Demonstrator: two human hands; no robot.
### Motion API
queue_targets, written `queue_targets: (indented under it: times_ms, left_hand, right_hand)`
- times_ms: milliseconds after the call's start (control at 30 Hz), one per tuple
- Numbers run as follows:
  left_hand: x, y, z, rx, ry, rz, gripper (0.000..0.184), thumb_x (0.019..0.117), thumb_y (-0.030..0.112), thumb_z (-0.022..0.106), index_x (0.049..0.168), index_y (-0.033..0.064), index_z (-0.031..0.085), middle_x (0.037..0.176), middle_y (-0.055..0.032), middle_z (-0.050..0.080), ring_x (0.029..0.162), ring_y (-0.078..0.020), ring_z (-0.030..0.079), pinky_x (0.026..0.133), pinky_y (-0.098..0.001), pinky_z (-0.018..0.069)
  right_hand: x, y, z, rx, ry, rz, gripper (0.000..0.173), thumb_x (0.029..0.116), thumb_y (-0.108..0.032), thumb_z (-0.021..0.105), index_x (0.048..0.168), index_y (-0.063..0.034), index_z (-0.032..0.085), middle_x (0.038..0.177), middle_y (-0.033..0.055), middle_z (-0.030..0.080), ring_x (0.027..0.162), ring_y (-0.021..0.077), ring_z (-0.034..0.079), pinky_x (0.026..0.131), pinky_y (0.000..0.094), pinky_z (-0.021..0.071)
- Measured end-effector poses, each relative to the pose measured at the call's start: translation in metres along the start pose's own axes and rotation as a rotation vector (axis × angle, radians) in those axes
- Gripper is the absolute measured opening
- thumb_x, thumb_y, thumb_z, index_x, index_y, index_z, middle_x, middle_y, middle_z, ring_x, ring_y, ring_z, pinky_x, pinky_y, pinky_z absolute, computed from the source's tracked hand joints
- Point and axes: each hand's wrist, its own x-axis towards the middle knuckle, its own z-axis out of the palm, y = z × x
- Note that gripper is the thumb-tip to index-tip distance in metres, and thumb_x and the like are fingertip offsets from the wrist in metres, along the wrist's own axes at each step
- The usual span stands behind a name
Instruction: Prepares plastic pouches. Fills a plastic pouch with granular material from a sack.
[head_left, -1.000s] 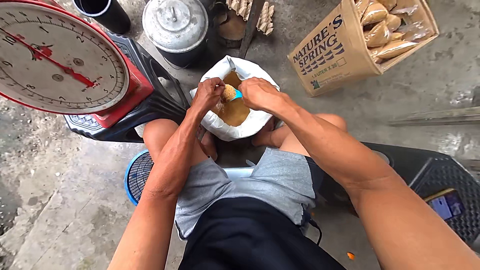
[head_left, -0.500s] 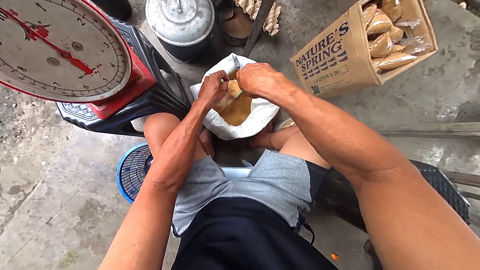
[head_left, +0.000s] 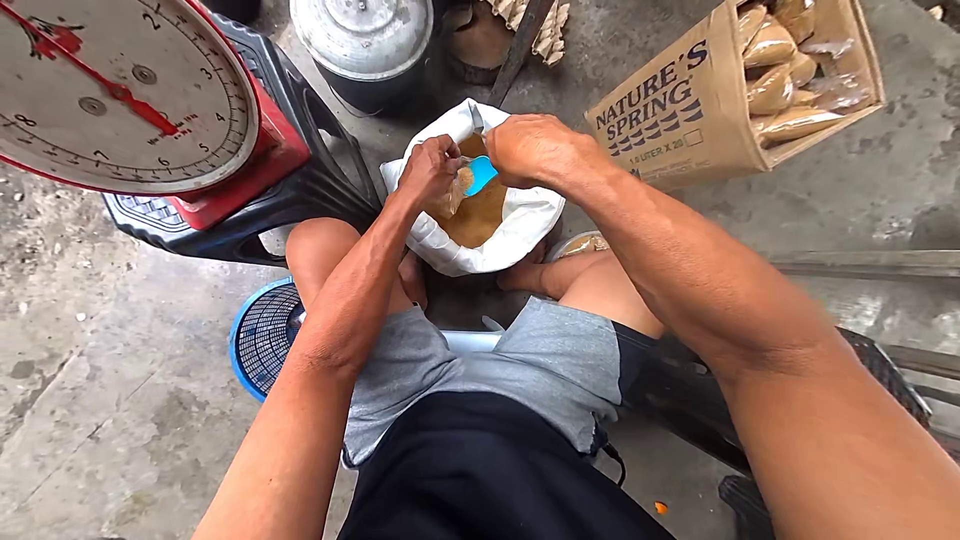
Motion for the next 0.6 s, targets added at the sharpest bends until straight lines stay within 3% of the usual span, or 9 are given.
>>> queue_targets:
  times_ms: [67,133,233,333,433,600]
  left_hand:
    - [-0.001,-0.002,-0.002,-0.010,-0.013,-0.024,0.032,0.1017,0.020,0.064,0.126,-0.0001,0.065,0.096,-0.0138,0.073,0.082,-0.0235,0.071,0.082,-0.0450,0.0583]
    - [-0.001,-0.008,-0.005,0.016,-0.021,-0.040,0.027,0.1015,0.020,0.063,0.119,0.0013,0.070,0.096,-0.0121,0.075,0.082,-0.0221,0.073,0.083,-0.0445,0.0598]
    - [-0.002,-0.012,-0.007,0.027,0.001,-0.045,0.021,0.1015,0.019,0.061,0.107,0.0047,0.075,0.091,-0.0095,0.075,0.078,-0.0200,0.072,0.079,-0.0446,0.0593]
    - [-0.001,-0.012,-0.010,0.022,0.015,-0.085,0.024,0.1034,0.020,0.056,0.112,0.0057,0.072,0.097,-0.0121,0.074,0.084,-0.0233,0.072,0.082,-0.0474,0.0581]
    - [0.003,-0.009,-0.008,0.016,0.051,-0.108,0.026,0.1062,0.020,0.050,0.117,0.0042,0.067,0.100,-0.0142,0.072,0.086,-0.0256,0.071,0.083,-0.0477,0.0576]
    - [0.008,0.003,-0.017,-0.018,0.195,-0.045,0.026,0.1069,0.019,0.048,0.120,0.0032,0.064,0.101,-0.0156,0.070,0.087,-0.0265,0.070,0.083,-0.0476,0.0574]
  right_hand:
    - [0.002,0.019,0.004,0.054,0.021,-0.025,0.018,0.0941,-0.013,0.068,0.084,0.0004,0.062,0.091,0.0236,0.064,0.094,0.0444,0.065,0.074,0.0647,0.0500]
    - [0.006,0.044,0.013,0.082,0.055,-0.064,0.021,0.0924,-0.016,0.070,0.078,-0.0030,0.063,0.082,0.0197,0.063,0.085,0.0410,0.064,0.070,0.0629,0.0489]
    - [0.008,0.079,0.031,0.131,0.038,-0.085,0.020,0.0945,-0.018,0.072,0.081,-0.0040,0.069,0.079,0.0168,0.064,0.081,0.0374,0.064,0.072,0.0613,0.0491]
    - [0.018,0.098,0.060,0.153,-0.001,-0.005,0.018,0.0953,-0.018,0.071,0.089,-0.0010,0.071,0.088,0.0223,0.067,0.089,0.0430,0.066,0.076,0.0660,0.0501]
    - [0.033,0.079,0.100,0.175,0.019,0.140,0.016,0.0926,-0.011,0.069,0.095,0.0050,0.068,0.103,0.0322,0.067,0.103,0.0541,0.065,0.078,0.0748,0.0495]
    - [0.067,0.019,0.136,0.152,0.078,0.184,0.020,0.0963,-0.002,0.060,0.109,0.0115,0.068,0.121,0.0342,0.063,0.116,0.0514,0.061,0.089,0.0679,0.0490]
